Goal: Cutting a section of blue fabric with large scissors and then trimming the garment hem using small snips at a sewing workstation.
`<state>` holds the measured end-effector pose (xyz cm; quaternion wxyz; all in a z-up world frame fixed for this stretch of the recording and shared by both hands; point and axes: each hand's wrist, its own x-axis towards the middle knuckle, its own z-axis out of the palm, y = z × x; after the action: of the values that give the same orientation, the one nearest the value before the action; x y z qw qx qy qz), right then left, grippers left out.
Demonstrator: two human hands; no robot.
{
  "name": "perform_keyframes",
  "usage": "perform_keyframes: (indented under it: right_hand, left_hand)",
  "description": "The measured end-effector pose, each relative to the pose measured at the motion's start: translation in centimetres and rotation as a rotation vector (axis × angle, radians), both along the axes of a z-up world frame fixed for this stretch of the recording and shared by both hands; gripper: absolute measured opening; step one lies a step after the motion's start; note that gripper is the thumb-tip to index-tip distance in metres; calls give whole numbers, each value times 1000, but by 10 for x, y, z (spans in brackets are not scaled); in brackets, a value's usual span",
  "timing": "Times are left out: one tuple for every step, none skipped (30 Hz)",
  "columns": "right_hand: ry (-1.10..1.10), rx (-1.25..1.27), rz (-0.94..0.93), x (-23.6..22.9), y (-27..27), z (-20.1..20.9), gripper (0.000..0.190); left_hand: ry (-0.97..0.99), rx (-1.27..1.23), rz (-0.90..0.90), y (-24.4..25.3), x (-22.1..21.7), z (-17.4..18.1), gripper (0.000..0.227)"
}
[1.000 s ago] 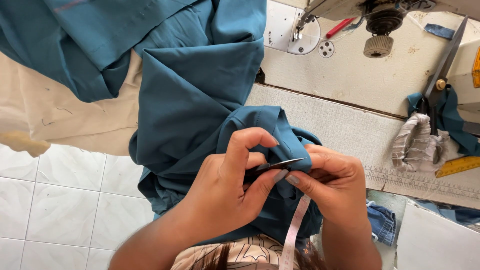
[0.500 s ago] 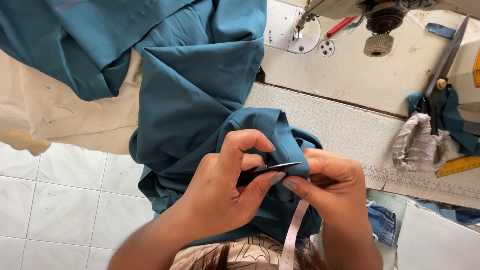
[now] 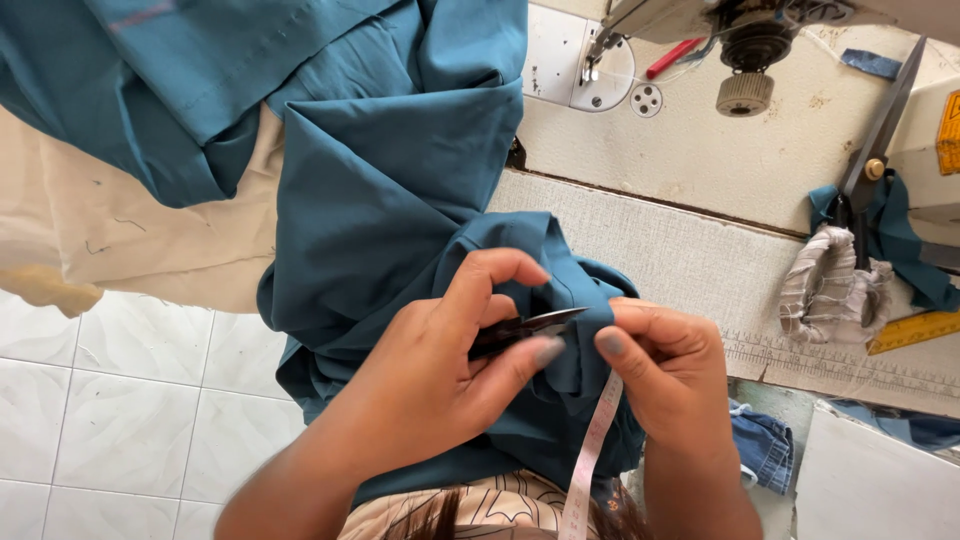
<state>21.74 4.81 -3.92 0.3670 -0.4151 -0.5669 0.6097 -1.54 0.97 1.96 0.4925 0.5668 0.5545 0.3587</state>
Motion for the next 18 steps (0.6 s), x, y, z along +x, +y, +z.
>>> perform_keyframes:
  right_hand:
    - [93,-49,-41,3,-1,-7,16]
    - [184,-102,-84,7,-3,-15,20]
    - [185,-103,-85,5,-3,-13,20]
    - [173,-129,-130,4,-3,-12,22]
    - [161,-154,-175,3,-4,-10,24]
    - [162,-154,-175,1,-5,-9,24]
    - [169,-155,-185,-1,-5,-8,25]
    - [175,-156,-194,-3,-6,-7,27]
    - [175,-156,-193,-11,-8,2,27]
    - [27,-77,-212,-19,-10,11,21]
    - [-121,0,-231,-27,-12,19,18]
    - [-122,1,-233,-30,-13,22,18]
    - [-258,232,-211,-34,-13,25,17]
    - [-393,463,-184,-37,-13,28,18]
    - [-392,463,-184,-33,-13,24,18]
    - [-431,621,-113,-29,-13,19,29]
    - [-469,779,-39,-24,-12,14,40]
    - [-470,778,-37,-22,-12,17,40]
  left_hand:
    - [16,68,27,-1,-2,0,27]
    - [30,132,52,-3,-4,0,23]
    - [31,131,51,-4,-6,1,23]
    - [48,187,98,-6,-7,2,18]
    - [65,244,145,-8,-9,3,14]
    - [66,244,144,-8,-5,5,14]
    - [13,287,141,-8,-1,6,11]
    - [-41,329,138,-8,3,8,10]
    - [-40,329,139,-9,7,7,10]
    - [-82,311,176,-9,11,5,6]
    - [-124,293,212,-9,15,4,4]
    - [-124,294,210,-8,16,2,4]
    - [-147,224,258,-8,18,1,10]
    - [-168,153,309,-7,19,-1,19]
    - [-168,152,309,-4,20,-3,19]
    - [-169,140,329,-1,21,-4,28]
    - [-171,128,348,2,22,-6,39]
    - [-172,125,349,6,24,-7,39]
